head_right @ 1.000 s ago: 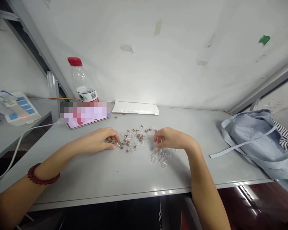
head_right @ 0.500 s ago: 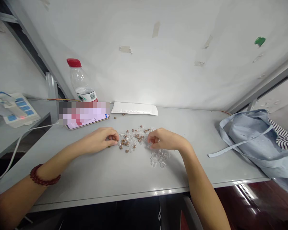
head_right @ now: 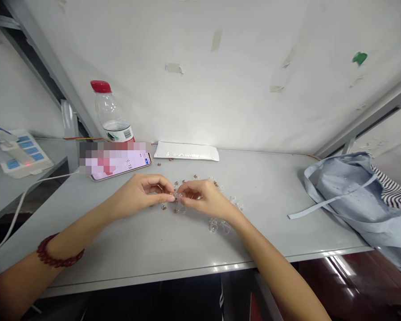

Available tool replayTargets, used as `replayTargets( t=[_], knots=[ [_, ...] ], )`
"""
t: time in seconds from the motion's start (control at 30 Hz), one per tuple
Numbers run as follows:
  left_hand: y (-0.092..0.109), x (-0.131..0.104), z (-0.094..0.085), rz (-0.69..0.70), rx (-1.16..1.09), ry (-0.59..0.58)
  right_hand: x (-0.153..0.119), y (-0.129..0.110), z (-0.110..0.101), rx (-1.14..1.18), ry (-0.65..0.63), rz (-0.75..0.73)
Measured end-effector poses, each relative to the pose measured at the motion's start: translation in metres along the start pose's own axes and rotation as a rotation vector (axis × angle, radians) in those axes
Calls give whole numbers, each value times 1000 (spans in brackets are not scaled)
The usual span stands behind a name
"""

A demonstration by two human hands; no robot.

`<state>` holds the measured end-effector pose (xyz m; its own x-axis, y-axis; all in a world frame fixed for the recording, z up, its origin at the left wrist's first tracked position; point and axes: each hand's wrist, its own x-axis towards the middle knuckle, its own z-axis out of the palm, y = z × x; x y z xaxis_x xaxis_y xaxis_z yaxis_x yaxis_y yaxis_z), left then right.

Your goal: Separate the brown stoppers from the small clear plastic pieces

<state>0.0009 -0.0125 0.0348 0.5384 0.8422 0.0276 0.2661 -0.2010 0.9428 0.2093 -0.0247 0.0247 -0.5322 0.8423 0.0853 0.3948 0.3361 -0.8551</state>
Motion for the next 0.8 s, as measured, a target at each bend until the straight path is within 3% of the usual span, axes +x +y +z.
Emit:
replayTargets(
  t=[0.17,0.4,0.67,0.8],
  knots=[
    [-2,1,1,-58,44,-36,-1,1,0,-44,22,-32],
    [-3,1,3,-98,154,-48,-2,3,-3,-178,-6,-185],
    [-7,-1,5,-13,63,-25,-2,4,2,-78,-11,-153],
    [-5,-1,5,91,185,65,-4,2,8,-74,36,-213]
  ],
)
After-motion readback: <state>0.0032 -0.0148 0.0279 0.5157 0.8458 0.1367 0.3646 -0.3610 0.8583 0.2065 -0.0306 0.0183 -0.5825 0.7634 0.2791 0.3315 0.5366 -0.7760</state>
